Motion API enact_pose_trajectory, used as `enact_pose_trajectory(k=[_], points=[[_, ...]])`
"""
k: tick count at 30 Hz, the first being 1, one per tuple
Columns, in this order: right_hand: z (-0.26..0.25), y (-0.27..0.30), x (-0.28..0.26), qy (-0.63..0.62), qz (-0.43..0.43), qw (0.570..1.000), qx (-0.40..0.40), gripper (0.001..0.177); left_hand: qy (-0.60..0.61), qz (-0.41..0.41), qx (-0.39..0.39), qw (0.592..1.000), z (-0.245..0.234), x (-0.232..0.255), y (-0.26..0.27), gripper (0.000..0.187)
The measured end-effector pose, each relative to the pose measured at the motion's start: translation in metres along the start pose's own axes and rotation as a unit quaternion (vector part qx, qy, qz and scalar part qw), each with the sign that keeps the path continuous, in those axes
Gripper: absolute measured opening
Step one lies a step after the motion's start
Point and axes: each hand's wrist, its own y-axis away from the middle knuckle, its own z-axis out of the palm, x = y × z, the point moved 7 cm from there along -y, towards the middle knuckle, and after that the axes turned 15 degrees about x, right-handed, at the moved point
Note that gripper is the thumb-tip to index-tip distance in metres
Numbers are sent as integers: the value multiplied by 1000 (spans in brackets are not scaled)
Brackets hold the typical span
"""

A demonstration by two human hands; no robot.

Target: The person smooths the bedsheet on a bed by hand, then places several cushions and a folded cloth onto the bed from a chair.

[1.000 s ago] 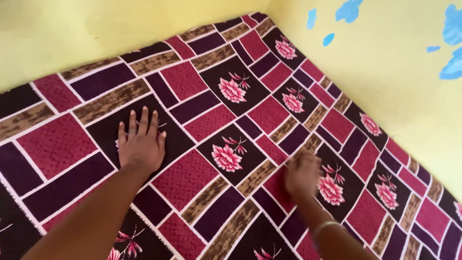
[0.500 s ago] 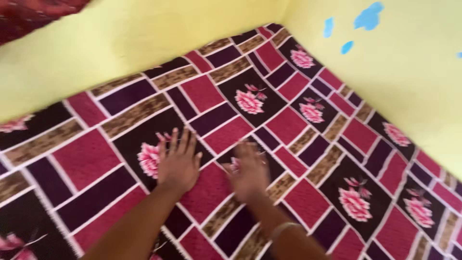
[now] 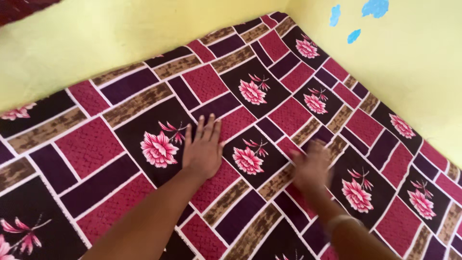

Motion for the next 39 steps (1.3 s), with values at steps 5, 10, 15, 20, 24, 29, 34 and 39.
enact_pose_trajectory(k=[5,10,15,20,24,29,34,39], points=[[71,67,-149,17,-368,929,23,65,-1,-25,-193,981,5,20,5,68],[59,56,-108,18,-237,967,-89,73,-48,-80,-185,978,-5,-46,0,67],[-2,-5,13,111,-154,982,8,77,-92,-155,-140,974,-21,-94,1,67],[1,-45,80,174,-1,985,9,79,-91,-110,-153,978,-22,-56,-11,72],[55,-24,-11,48,-134,989,29,79,25,12,-163,986,-6,40,-15,71],[95,19,-88,54,-251,966,27,71,46,18,-144,988,-1,27,-12,71],[69,-13,-24,135,-188,973,-26,80,-36,-84,-62,994,-31,-67,-15,71],[14,-40,88,152,-69,986,6,80,-177,-192,-120,958,-47,-153,6,71]])
